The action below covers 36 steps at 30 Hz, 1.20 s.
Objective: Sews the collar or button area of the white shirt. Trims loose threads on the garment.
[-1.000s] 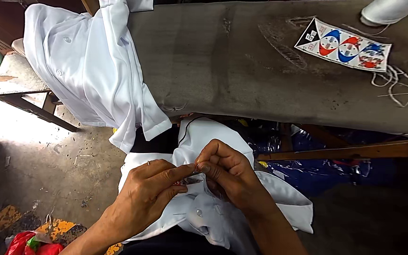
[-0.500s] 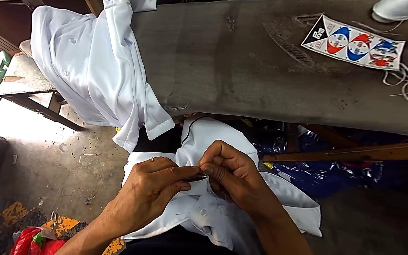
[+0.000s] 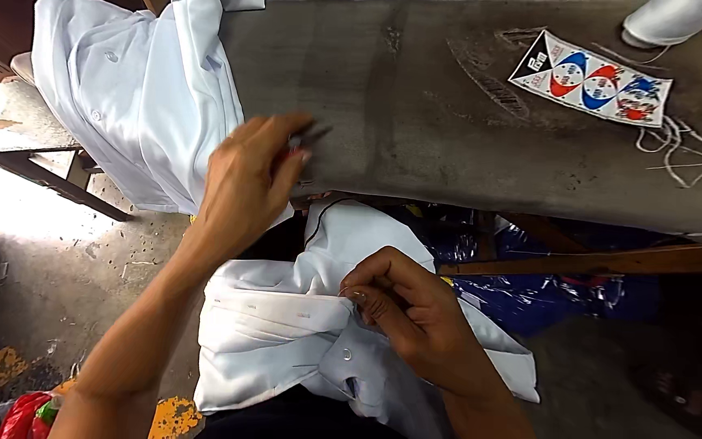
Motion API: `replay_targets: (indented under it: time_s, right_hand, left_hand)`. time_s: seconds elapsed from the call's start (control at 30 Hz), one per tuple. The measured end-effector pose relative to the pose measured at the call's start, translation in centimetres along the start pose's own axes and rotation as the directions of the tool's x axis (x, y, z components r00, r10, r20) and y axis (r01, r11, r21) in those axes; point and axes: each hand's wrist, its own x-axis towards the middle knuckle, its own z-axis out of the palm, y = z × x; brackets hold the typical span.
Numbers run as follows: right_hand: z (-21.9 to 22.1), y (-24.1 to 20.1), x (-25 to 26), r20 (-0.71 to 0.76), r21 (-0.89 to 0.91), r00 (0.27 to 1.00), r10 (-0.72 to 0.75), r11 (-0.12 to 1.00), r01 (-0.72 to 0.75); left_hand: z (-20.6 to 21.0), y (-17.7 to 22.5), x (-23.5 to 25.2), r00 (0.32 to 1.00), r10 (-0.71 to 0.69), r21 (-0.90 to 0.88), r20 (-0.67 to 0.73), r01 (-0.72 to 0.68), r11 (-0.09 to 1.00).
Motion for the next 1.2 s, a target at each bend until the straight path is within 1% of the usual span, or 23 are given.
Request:
replay_targets:
  time_s: [0.03,0.1,0.17,0.2,0.23,0.27,0.3,0.33,0.37,0.4,0.43,0.5,0.6,0.7,0.8,1.0,1.2]
  right_hand:
    - [-0.1,-0.1,0.0,0.001,-0.027,1.000,-0.010,1.000,0.010]
    - [-0.1,0.0,-0.1,0.002,-0.047,1.000,-0.016,0.999,0.016]
    - [-0.1,0.1,-0.2,0.000,-0.056,1.000,-0.016,0.998,0.016]
    - [-0.1,0.2,-0.2,-0.003,-0.059,1.000,-0.018,0.998,0.018]
    - [-0.1,0.3,-0.3,-0.008,-0.061,1.000,-0.021,0.998,0.020]
    - [-0.1,0.5,-0.3,-0.016,-0.061,1.000,-0.024,0.998,0.023]
    - [-0.1,0.6,-0.4,-0.020,-0.063,0.999,-0.027,0.998,0.025]
    - [-0.1,0.7,-0.4,-0.022,-0.061,0.999,-0.034,0.998,0.033]
    - [-0.1,0.8,-0.4,-0.020,-0.069,0.999,-0.047,0.997,0.045]
    - [0.0,0.8,-0.4,-0.019,-0.081,0.998,-0.058,0.995,0.056]
    - [0.1,0.9,-0.4,-0.016,-0.095,0.998,-0.066,0.993,0.064]
    - [0.4,0.9,-0.4,-0.006,-0.130,0.996,-0.085,0.988,0.084]
    - [0.7,0.8,-0.5,-0.001,-0.189,0.994,-0.112,0.976,0.110]
    - [1.0,0.3,-0.6,0.001,-0.303,0.989,-0.151,0.942,0.144]
    - [1.5,0.3,-0.8,0.012,-0.379,0.982,-0.186,0.908,0.177]
    - [2.3,0.3,-1.0,0.008,-0.428,0.975,-0.220,0.881,0.203]
    - [2.6,0.5,-1.1,0.013,-0.476,0.966,-0.257,0.848,0.232]
  left_hand:
    - [0.9,-1.0,1.9,0.999,0.032,0.064,0.007,-0.032,0.997]
    - [2.4,-2.5,4.9,0.998,0.036,0.184,0.056,-0.046,0.982]
    - [2.5,-2.3,6.0,0.997,0.021,0.292,0.076,-0.042,0.955]
    - [1.9,-1.4,5.7,0.997,0.027,0.315,0.068,-0.048,0.948]
    - [1.1,-0.3,4.5,0.998,0.055,0.283,0.040,-0.064,0.957]
    - [0.2,1.1,2.6,0.996,0.084,0.186,0.021,-0.087,0.979]
    - [-0.5,2.5,0.1,0.994,0.095,0.046,0.053,-0.097,0.994]
    - [-0.7,3.3,-2.7,0.990,0.090,-0.120,0.110,-0.077,0.990]
    - [-0.4,3.6,-5.4,0.978,0.069,-0.265,0.196,-0.015,0.964]
    - [0.2,3.7,-7.8,0.961,0.036,-0.345,0.274,0.064,0.937]
    - [0.8,3.7,-9.7,0.951,-0.004,-0.377,0.309,0.126,0.917]
    - [1.6,3.9,-11.8,0.959,-0.071,-0.395,0.276,0.180,0.901]
    - [2.0,4.5,-12.9,0.978,-0.098,-0.398,0.183,0.164,0.903]
    - [2.2,4.9,-13.4,0.995,-0.046,-0.381,0.093,0.078,0.921]
    - [2.3,5.0,-13.8,0.999,0.007,-0.347,0.036,0.006,0.938]
    - [2.1,5.2,-14.2,0.997,0.072,-0.321,0.002,-0.067,0.945]
    - [2.2,5.2,-14.4,0.995,0.097,-0.299,-0.005,-0.094,0.950]
